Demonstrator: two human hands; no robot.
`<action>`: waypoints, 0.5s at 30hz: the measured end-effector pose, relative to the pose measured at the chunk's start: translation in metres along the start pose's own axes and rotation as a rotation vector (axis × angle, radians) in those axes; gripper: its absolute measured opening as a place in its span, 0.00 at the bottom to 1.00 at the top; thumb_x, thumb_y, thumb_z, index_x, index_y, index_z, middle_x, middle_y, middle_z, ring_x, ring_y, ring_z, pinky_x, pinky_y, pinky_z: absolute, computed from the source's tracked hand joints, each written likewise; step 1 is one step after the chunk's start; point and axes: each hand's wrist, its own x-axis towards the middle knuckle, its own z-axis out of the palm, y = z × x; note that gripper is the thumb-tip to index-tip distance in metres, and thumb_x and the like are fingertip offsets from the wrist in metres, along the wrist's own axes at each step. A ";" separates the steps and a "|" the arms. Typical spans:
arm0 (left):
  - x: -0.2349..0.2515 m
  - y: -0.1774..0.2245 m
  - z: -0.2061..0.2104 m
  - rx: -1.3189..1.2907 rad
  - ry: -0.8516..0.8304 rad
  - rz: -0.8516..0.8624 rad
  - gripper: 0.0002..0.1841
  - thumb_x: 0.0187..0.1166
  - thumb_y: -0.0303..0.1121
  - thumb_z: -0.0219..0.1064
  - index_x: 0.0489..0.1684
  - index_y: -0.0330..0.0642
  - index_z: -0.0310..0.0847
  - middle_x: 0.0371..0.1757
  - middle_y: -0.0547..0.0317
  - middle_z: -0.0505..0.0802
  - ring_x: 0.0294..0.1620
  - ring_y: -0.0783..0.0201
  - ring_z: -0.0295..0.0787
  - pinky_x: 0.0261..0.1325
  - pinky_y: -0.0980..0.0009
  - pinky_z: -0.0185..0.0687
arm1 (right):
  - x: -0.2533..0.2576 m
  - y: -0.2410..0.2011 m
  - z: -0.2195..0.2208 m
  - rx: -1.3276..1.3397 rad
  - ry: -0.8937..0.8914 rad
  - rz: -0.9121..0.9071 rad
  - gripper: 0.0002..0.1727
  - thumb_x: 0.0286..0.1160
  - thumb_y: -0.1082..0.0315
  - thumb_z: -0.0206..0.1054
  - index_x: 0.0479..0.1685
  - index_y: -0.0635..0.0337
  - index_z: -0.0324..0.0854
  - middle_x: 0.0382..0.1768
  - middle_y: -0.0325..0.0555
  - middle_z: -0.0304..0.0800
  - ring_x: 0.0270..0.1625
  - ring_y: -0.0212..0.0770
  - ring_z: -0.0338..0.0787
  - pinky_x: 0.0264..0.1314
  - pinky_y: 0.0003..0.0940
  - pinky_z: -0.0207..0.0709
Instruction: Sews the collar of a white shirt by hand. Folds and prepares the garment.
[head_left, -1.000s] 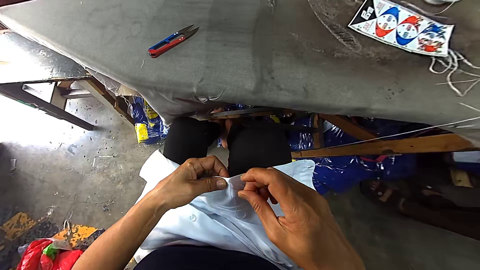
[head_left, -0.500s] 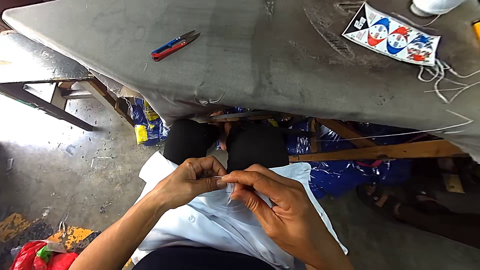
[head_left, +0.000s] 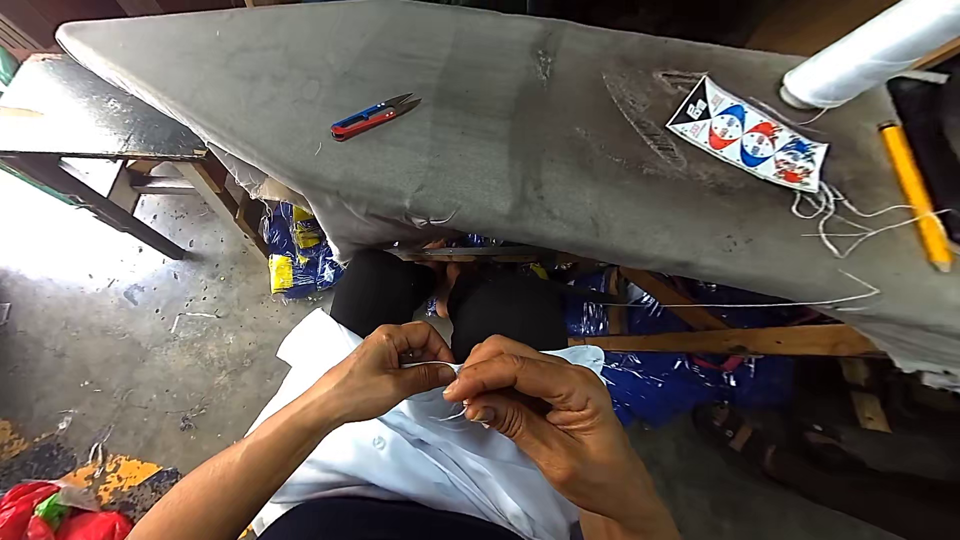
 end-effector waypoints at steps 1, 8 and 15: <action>0.000 0.001 0.000 0.004 0.000 -0.001 0.05 0.83 0.31 0.67 0.43 0.38 0.84 0.33 0.68 0.87 0.34 0.79 0.81 0.40 0.81 0.78 | 0.000 0.000 0.000 0.003 -0.001 -0.004 0.09 0.81 0.70 0.70 0.49 0.67 0.90 0.44 0.42 0.89 0.47 0.27 0.88 0.49 0.18 0.84; 0.000 0.002 0.001 0.030 0.037 -0.031 0.04 0.82 0.30 0.67 0.41 0.39 0.84 0.31 0.68 0.86 0.30 0.79 0.80 0.34 0.82 0.76 | 0.000 -0.006 -0.002 0.075 -0.028 -0.035 0.08 0.81 0.70 0.70 0.49 0.66 0.90 0.43 0.41 0.88 0.47 0.28 0.87 0.49 0.19 0.83; -0.001 0.003 0.003 0.063 0.055 -0.020 0.04 0.81 0.30 0.67 0.40 0.39 0.84 0.31 0.69 0.85 0.29 0.80 0.78 0.32 0.83 0.74 | 0.000 -0.010 -0.004 0.103 -0.018 -0.049 0.08 0.81 0.71 0.70 0.48 0.65 0.90 0.42 0.41 0.88 0.46 0.28 0.87 0.48 0.19 0.83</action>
